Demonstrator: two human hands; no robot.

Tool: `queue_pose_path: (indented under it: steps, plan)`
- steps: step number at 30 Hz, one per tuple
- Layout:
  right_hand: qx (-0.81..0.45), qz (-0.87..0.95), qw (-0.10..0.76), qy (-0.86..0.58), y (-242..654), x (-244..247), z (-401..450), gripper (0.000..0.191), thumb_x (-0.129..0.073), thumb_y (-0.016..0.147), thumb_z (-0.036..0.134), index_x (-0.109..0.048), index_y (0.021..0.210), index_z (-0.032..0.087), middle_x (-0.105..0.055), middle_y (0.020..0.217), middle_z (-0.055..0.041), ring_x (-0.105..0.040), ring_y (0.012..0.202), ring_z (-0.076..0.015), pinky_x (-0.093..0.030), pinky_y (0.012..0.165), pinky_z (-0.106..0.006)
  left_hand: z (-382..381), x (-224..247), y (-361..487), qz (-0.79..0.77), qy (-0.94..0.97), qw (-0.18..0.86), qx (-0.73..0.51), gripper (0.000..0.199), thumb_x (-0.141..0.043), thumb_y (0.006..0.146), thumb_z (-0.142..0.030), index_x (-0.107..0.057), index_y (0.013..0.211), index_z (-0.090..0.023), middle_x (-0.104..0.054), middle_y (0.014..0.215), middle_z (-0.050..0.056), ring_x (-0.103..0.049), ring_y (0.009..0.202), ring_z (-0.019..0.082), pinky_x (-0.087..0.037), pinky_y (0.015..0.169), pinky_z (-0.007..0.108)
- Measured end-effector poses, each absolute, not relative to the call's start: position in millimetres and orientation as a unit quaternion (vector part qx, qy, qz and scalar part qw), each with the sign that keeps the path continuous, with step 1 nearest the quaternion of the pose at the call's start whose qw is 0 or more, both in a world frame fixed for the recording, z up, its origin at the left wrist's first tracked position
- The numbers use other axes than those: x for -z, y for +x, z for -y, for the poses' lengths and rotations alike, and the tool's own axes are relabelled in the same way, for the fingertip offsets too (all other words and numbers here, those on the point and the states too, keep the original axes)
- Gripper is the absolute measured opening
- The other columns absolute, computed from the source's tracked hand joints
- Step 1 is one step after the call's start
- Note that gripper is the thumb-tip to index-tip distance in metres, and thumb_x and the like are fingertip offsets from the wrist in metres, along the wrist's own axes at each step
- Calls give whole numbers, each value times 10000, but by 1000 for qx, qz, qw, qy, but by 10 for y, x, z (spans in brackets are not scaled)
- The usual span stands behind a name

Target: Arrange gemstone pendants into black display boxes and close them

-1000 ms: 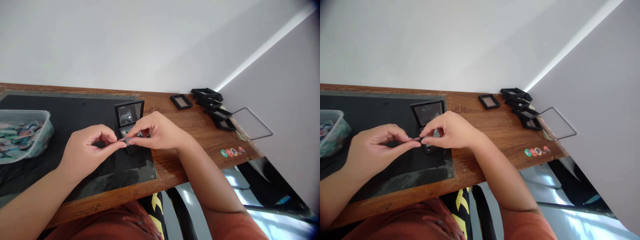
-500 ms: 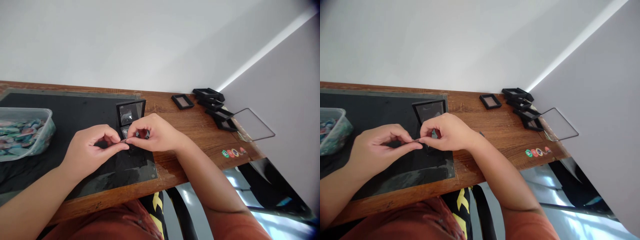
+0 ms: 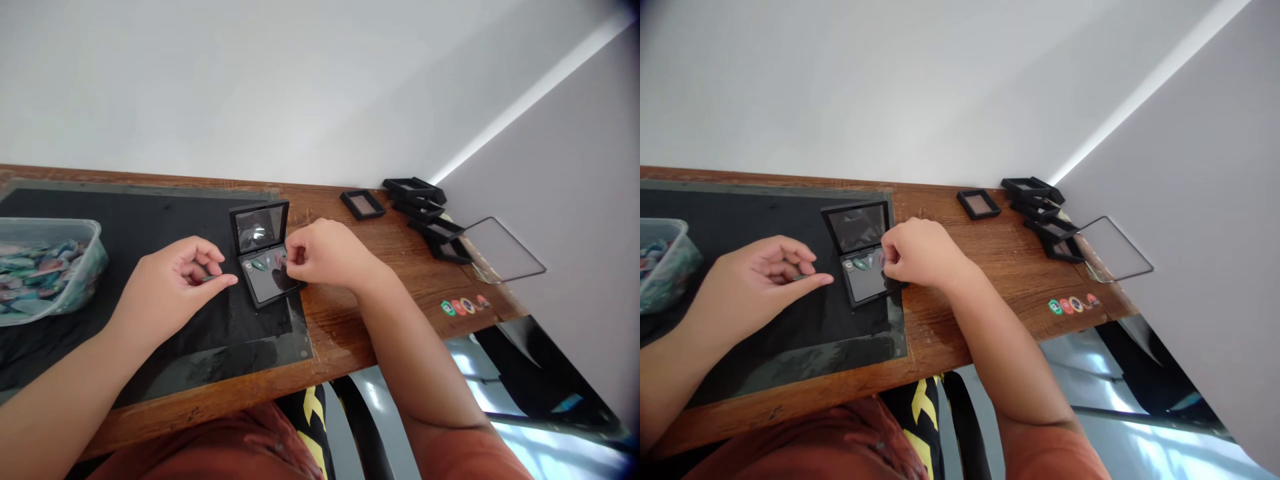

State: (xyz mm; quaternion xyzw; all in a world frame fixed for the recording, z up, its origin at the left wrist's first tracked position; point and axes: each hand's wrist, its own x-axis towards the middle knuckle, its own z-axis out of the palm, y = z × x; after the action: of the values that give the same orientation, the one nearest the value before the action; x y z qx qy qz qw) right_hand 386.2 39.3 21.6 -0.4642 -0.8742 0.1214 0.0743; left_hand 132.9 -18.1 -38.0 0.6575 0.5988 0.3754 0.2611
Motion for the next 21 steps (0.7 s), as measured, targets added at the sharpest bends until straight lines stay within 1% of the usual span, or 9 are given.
queue_pose_path:
  steps: [5,10,11,13,15,16,18,21]
  plan:
    - [-143,879,40,-453,3831,-213,-389,109,-684,738,142,-717,658,208,-759,753,16,-605,672,-132,-358,652,-287,153,427,1305,-592,666,269,-366,233,-805,755,-423,-686,883,-269,-704,736,-25,-650,602,148,-514,566,254]
    - [-172,873,41,-454,3887,-214,-441,82,-723,763,182,-760,697,214,-780,783,18,-623,679,-125,-390,668,-279,132,456,1283,-587,678,271,-349,202,-736,775,-375,-710,941,-264,-720,782,1,-641,594,152,-537,555,263]
    - [-181,871,41,-454,3904,-213,-454,74,-730,767,187,-764,706,213,-782,788,18,-621,677,-120,-394,670,-276,129,457,1282,-584,677,277,-352,197,-715,778,-365,-713,945,-262,-727,796,8,-655,615,159,-555,574,270]
    - [-202,868,38,-452,3937,-211,-476,68,-733,772,183,-770,722,210,-780,791,18,-615,670,-111,-396,665,-271,132,452,1284,-580,672,292,-356,185,-682,787,-352,-715,942,-257,-751,840,22,-702,688,178,-598,659,295]
    - [-216,865,33,-452,3967,-213,-490,72,-729,775,179,-774,728,210,-774,784,20,-606,661,-105,-388,650,-270,143,439,1284,-578,670,306,-350,151,-670,796,-354,-708,904,-256,-773,879,27,-742,763,196,-613,749,321]
    - [-220,863,33,-454,3980,-214,-495,73,-729,776,183,-776,727,211,-769,777,21,-599,656,-105,-382,642,-272,150,430,1282,-580,671,307,-345,133,-668,801,-361,-701,880,-258,-780,892,25,-753,786,201,-610,771,326]
    - [-226,860,37,-457,4003,-217,-503,65,-738,777,199,-775,725,212,-760,772,19,-588,653,-107,-372,633,-279,159,411,1266,-594,676,281,-333,115,-665,811,-373,-695,849,-269,-777,879,16,-748,783,207,-591,756,327]
    - [-238,855,49,-458,4035,-216,-519,61,-752,788,226,-764,732,204,-747,777,9,-584,668,-112,-370,637,-284,140,399,1206,-628,692,173,-310,137,-689,816,-405,-725,891,-296,-753,856,19,-693,736,222,-535,668,335]
